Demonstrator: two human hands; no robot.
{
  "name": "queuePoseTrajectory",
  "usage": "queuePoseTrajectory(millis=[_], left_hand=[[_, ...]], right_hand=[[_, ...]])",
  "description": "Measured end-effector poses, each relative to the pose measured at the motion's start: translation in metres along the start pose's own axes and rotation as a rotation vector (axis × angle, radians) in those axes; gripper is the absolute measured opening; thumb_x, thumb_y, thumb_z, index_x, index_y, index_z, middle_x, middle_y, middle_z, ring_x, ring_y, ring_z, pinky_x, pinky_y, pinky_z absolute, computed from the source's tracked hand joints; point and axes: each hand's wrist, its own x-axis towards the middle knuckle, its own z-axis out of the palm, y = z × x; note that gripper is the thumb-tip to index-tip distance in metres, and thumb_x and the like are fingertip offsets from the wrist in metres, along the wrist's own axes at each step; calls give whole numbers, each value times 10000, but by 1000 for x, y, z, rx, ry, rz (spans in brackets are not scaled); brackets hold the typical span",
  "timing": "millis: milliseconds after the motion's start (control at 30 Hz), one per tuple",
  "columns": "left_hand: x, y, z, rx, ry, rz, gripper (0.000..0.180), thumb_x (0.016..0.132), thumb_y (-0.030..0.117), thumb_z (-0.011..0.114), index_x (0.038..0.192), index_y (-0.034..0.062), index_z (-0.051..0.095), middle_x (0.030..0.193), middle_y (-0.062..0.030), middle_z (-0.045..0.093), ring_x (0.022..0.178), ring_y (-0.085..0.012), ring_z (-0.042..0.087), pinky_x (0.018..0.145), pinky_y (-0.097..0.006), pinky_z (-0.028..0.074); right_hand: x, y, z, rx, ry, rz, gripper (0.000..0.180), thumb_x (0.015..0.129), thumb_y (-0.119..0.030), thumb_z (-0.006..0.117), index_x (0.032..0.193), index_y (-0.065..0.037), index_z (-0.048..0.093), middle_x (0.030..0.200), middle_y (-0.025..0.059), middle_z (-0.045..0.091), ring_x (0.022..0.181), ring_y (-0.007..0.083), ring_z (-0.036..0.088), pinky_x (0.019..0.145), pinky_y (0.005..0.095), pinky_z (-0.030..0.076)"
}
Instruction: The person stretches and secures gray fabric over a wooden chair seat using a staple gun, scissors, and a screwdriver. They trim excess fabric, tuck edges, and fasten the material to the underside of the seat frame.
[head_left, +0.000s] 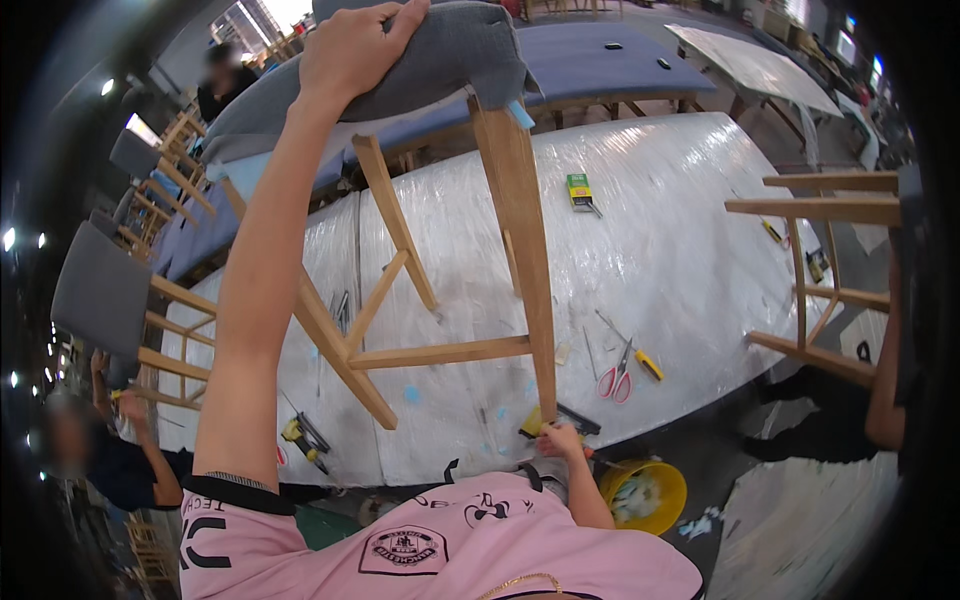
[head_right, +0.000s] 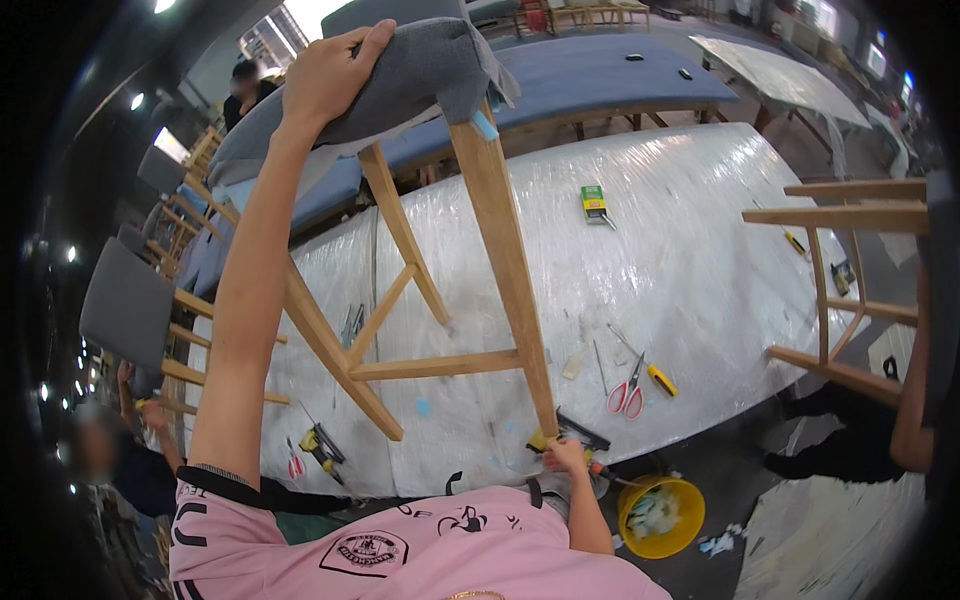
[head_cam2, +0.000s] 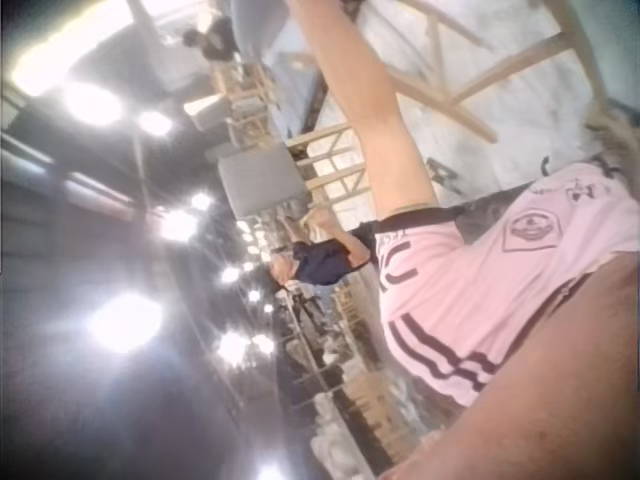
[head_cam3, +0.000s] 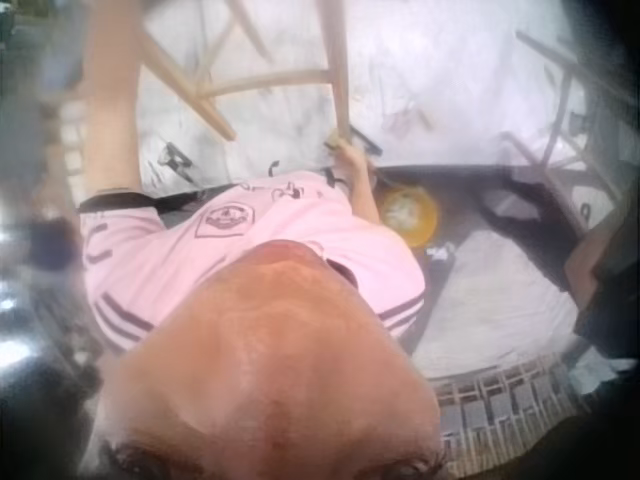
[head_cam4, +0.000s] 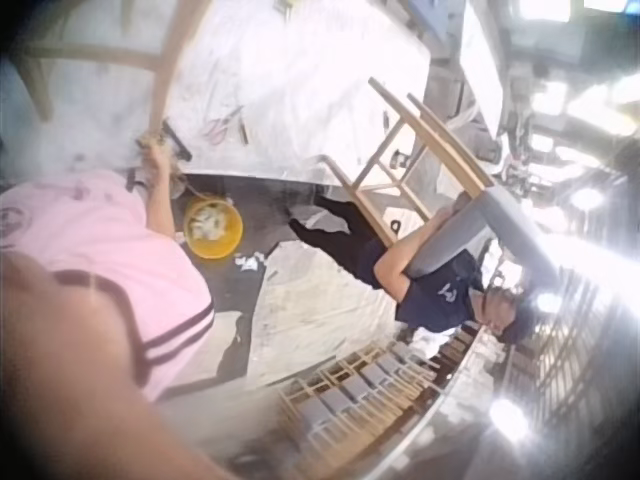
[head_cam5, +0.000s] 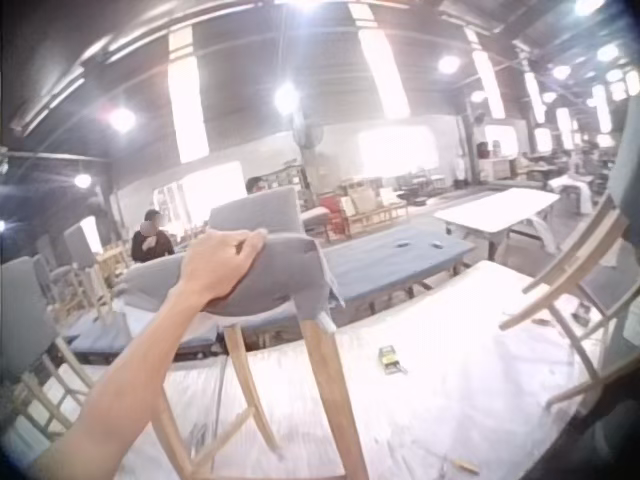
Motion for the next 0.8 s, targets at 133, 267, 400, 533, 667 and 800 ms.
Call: queuePoseTrajectory(millis=[133,267,400,533,667,800], left_hand=[[-15,17,-31,52,109,6,534,996,636,515,1112,203,807,947,-137,776,893,-342,749,807,-413,580],[-28,44,-10,-74,362,51,415,1020,479,559,1060,141,797,1000,-94,776,962,-311,723,881,-419,537],[-51,47,-17,-33,388,41,377,1057,355,495,1006,131,794,965,-85,770,941,-304,707,857,-434,518],[-68,60,-32,-27,448,-4,374,1068,282,452,995,118,779,952,-81,762,933,-304,698,887,-422,503],[-112,96,-35,28,628,-116,180,997,174,597,1095,48,679,1285,-157,639,1179,-318,603,954,-410,466],[-176,222,-6,-169,432,-306,331,941,201,708,1183,59,532,1584,-317,244,1448,-433,318,1079,-442,372]], right_hand=[[4,-75,-19,-277,375,-483,273,880,-201,693,1068,-4,719,918,155,766,869,310,749,847,454,592],[43,-119,-166,-584,706,-747,264,821,-176,709,999,18,721,908,183,749,882,318,734,807,431,565],[33,-126,-200,-947,481,-596,276,822,-221,729,989,-3,696,958,214,730,922,400,703,830,473,553],[29,-116,-190,-1097,404,-644,358,781,-291,820,959,-11,686,1008,224,727,928,424,699,811,498,558],[39,-130,-183,-1249,451,-600,458,756,-371,853,997,-12,702,1011,232,731,935,440,705,798,498,574],[56,-151,-177,-1346,313,-485,500,759,-407,841,1018,2,714,1031,252,725,986,436,705,825,498,576]])
